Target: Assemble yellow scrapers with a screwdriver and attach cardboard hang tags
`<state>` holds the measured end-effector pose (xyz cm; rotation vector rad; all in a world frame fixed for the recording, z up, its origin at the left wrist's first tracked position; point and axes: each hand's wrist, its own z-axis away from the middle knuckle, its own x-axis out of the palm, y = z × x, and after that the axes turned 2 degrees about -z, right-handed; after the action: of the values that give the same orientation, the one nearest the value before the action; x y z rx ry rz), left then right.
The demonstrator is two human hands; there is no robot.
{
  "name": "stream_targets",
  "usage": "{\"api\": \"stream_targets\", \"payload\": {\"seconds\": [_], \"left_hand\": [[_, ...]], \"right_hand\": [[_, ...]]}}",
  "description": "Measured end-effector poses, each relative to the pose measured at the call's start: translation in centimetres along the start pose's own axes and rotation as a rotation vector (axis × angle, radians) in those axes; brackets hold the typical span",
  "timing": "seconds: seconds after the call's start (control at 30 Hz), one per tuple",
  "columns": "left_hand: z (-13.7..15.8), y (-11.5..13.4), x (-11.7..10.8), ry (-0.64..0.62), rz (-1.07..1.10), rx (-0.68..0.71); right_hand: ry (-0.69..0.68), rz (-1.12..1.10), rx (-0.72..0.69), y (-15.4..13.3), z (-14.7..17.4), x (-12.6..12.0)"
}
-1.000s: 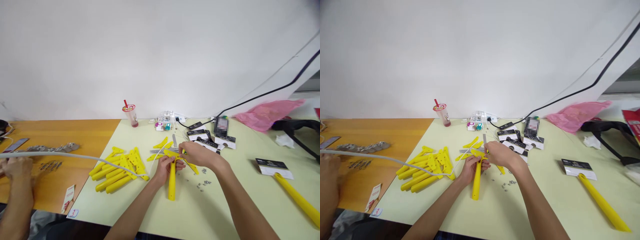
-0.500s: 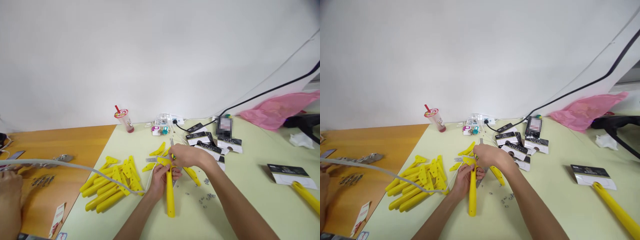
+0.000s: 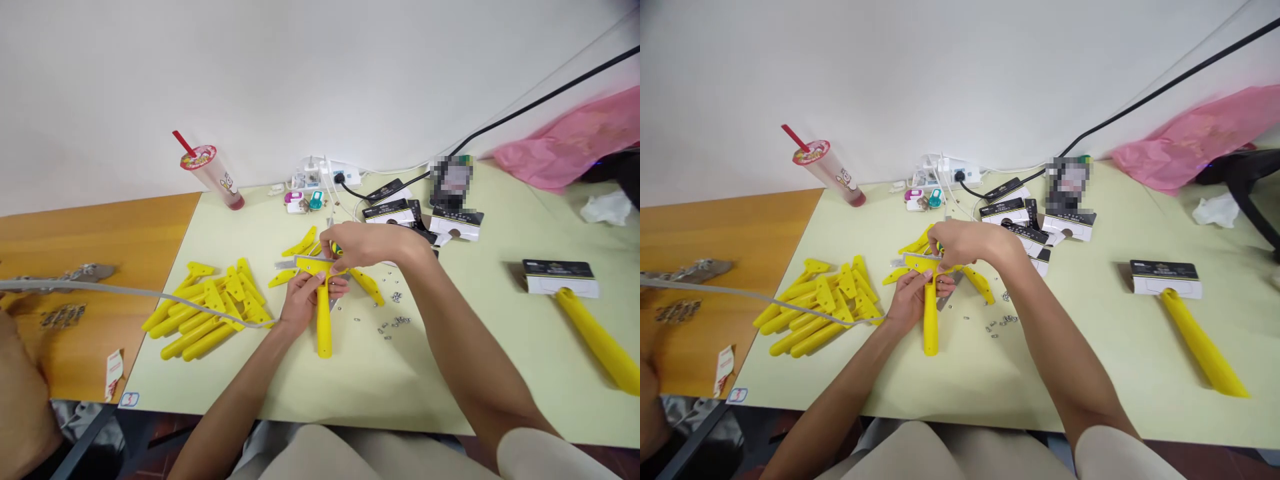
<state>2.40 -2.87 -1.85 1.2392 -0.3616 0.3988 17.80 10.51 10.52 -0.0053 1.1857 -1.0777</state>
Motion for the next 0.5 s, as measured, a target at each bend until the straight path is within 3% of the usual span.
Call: {"api": "stream_targets", "payload": {"seconds": [0.27,0.5], "left_hand": [[0.2,0.3,0.2,-0.019,0.019,0.003],[0.1,0.8,0.2,0.012,0.024,0.019]], "right_hand": [[-0.084,-0.044,0.018,0.6,0.6,-0.5],[0.065,-0.073,-0.088,1.1,0.7,-0.7]]}}
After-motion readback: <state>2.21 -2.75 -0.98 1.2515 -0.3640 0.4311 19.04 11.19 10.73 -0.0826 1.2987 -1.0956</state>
